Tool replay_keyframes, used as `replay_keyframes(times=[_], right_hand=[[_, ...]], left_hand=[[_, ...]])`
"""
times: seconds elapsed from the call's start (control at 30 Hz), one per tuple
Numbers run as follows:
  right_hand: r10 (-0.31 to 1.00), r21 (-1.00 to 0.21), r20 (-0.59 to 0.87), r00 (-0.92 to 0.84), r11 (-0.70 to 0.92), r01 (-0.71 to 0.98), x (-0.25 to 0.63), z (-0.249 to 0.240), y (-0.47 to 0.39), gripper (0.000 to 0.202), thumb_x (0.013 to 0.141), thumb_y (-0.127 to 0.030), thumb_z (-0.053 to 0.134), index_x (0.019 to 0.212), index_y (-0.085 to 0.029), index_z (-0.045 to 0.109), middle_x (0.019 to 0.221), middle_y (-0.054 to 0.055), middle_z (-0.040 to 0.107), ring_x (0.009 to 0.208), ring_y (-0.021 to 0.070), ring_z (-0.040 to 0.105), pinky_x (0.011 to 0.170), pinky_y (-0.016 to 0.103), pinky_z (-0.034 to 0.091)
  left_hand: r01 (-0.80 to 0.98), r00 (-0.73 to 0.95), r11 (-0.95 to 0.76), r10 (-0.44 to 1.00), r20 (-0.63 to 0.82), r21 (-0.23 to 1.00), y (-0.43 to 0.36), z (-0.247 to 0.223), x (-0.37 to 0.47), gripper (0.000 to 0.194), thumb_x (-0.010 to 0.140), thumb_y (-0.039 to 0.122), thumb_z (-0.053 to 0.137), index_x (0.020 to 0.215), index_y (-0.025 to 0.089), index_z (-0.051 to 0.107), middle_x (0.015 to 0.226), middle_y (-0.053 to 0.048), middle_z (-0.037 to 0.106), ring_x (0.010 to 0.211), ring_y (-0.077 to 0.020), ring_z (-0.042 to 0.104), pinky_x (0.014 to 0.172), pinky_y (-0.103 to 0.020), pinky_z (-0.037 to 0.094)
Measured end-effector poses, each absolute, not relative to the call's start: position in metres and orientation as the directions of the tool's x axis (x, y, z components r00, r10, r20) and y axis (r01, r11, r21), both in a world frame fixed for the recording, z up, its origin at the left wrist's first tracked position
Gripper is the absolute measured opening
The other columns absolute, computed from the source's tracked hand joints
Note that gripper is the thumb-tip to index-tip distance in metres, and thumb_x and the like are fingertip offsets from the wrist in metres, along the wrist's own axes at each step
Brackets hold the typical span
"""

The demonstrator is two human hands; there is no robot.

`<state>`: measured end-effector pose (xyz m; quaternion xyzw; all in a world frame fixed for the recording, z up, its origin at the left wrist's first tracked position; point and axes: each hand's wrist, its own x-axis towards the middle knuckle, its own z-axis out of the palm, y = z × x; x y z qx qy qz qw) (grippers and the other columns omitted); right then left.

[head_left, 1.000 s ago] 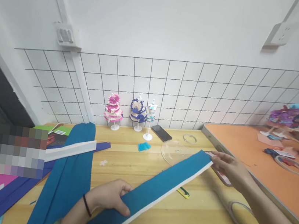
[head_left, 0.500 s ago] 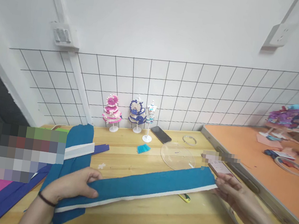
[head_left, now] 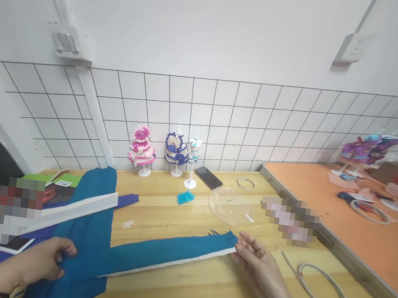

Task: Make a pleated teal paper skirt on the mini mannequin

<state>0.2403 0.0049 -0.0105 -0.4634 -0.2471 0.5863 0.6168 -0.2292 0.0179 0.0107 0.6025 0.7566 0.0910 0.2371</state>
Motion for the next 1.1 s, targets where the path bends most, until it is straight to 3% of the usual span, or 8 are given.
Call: replay_keyframes(times=[0.1, 0.17, 0.27, 0.37, 0.53, 0.7, 0.9, 1.1], right_hand=[[0.965, -0.857, -0.209, 0.16, -0.102, -0.505, 0.228, -0.006, 0.0, 0.041, 0.054, -0.024, 0.08, 0.09, -0.017, 0.06, 0.077, 0.002, 0.068, 0.073, 0.0153, 0.063, 0.067, 0.024, 0.052], [0.975, -0.851, -0.191, 0.115, -0.106, -0.514, 0.221, -0.002, -0.005, 0.039, 0.055, -0.024, 0.08, 0.088, -0.018, 0.061, 0.075, 0.001, 0.067, 0.072, 0.0151, 0.063, 0.068, 0.024, 0.051], [0.985, -0.856, -0.141, 0.096, -0.072, -0.511, 0.212, 0.004, -0.012, 0.034, 0.056, -0.024, 0.08, 0.085, -0.02, 0.063, 0.074, -0.001, 0.066, 0.07, 0.014, 0.061, 0.066, 0.023, 0.05], [0.99, -0.883, -0.096, 0.099, -0.039, -0.467, 0.207, 0.011, -0.02, 0.031, 0.058, -0.025, 0.079, 0.085, -0.021, 0.063, 0.072, -0.002, 0.064, 0.068, 0.0132, 0.059, 0.064, 0.022, 0.048], [0.995, -0.897, -0.097, 0.021, -0.078, -0.435, 0.21, 0.012, -0.025, 0.035, 0.059, -0.026, 0.078, 0.091, -0.021, 0.064, 0.081, 0.003, 0.068, 0.076, 0.0179, 0.062, 0.071, 0.028, 0.048], [0.984, -0.808, -0.152, -0.093, -0.177, -0.562, 0.214, 0.004, -0.025, 0.039, 0.058, -0.025, 0.079, 0.094, -0.02, 0.065, 0.087, 0.005, 0.069, 0.076, 0.0181, 0.064, 0.07, 0.03, 0.049], [0.932, -0.641, -0.246, -0.267, -0.363, -0.676, 0.217, 0.002, -0.026, 0.035, 0.064, -0.021, 0.076, 0.097, -0.023, 0.065, 0.077, -0.001, 0.067, 0.07, 0.0119, 0.062, 0.075, 0.031, 0.048], [0.915, -0.618, -0.281, -0.29, -0.403, -0.675, 0.216, -0.001, -0.023, 0.032, 0.066, -0.028, 0.074, 0.096, -0.022, 0.066, 0.088, 0.003, 0.068, 0.084, 0.0161, 0.061, 0.073, 0.028, 0.046]], left_hand=[[0.847, -0.25, 0.359, 0.92, -0.301, 0.393, 0.025, 0.02, -0.218, 0.046, 0.043, 0.017, 0.053, 0.088, 0.015, 0.06, 0.05, 0.0, 0.06, 0.062, -0.0295, 0.063, 0.059, -0.037, 0.049], [0.865, -0.188, 0.263, 0.959, -0.211, 0.427, 0.029, 0.04, -0.185, 0.057, 0.047, 0.023, 0.06, 0.103, 0.011, 0.058, 0.078, -0.009, 0.068, 0.078, -0.0322, 0.063, 0.069, -0.039, 0.048], [0.78, 0.124, -0.031, 0.986, -0.107, 0.625, 0.032, 0.071, -0.106, 0.064, 0.063, 0.039, 0.06, 0.122, 0.016, 0.047, 0.121, -0.011, 0.056, 0.112, -0.0276, 0.049, 0.093, -0.034, 0.037], [0.574, 0.466, -0.158, 0.87, -0.162, 0.803, 0.033, 0.078, -0.029, 0.07, 0.066, 0.042, 0.063, 0.129, 0.021, 0.04, 0.124, -0.011, 0.054, 0.112, -0.0247, 0.048, 0.096, -0.035, 0.033], [0.287, 0.784, -0.019, 0.579, -0.223, 0.958, 0.045, 0.048, 0.035, 0.066, 0.063, 0.04, 0.069, 0.122, 0.02, 0.048, 0.103, -0.01, 0.065, 0.092, -0.0241, 0.059, 0.08, -0.036, 0.043], [0.113, 0.758, 0.188, 0.618, -0.207, 0.976, 0.056, 0.031, 0.044, 0.056, 0.049, 0.026, 0.08, 0.102, 0.018, 0.063, 0.09, -0.003, 0.067, 0.083, -0.0189, 0.059, 0.077, -0.031, 0.043], [0.094, 0.717, 0.193, 0.668, -0.201, 0.977, 0.056, 0.031, 0.044, 0.025, 0.053, 0.027, 0.077, 0.073, 0.014, 0.067, 0.07, 0.001, 0.065, 0.066, -0.0133, 0.056, 0.068, -0.027, 0.042], [0.082, 0.682, 0.19, 0.705, -0.194, 0.978, 0.057, 0.029, 0.042, 0.021, 0.058, 0.026, 0.074, 0.074, 0.016, 0.064, 0.068, 0.003, 0.062, 0.068, -0.0121, 0.054, 0.068, -0.025, 0.04]])
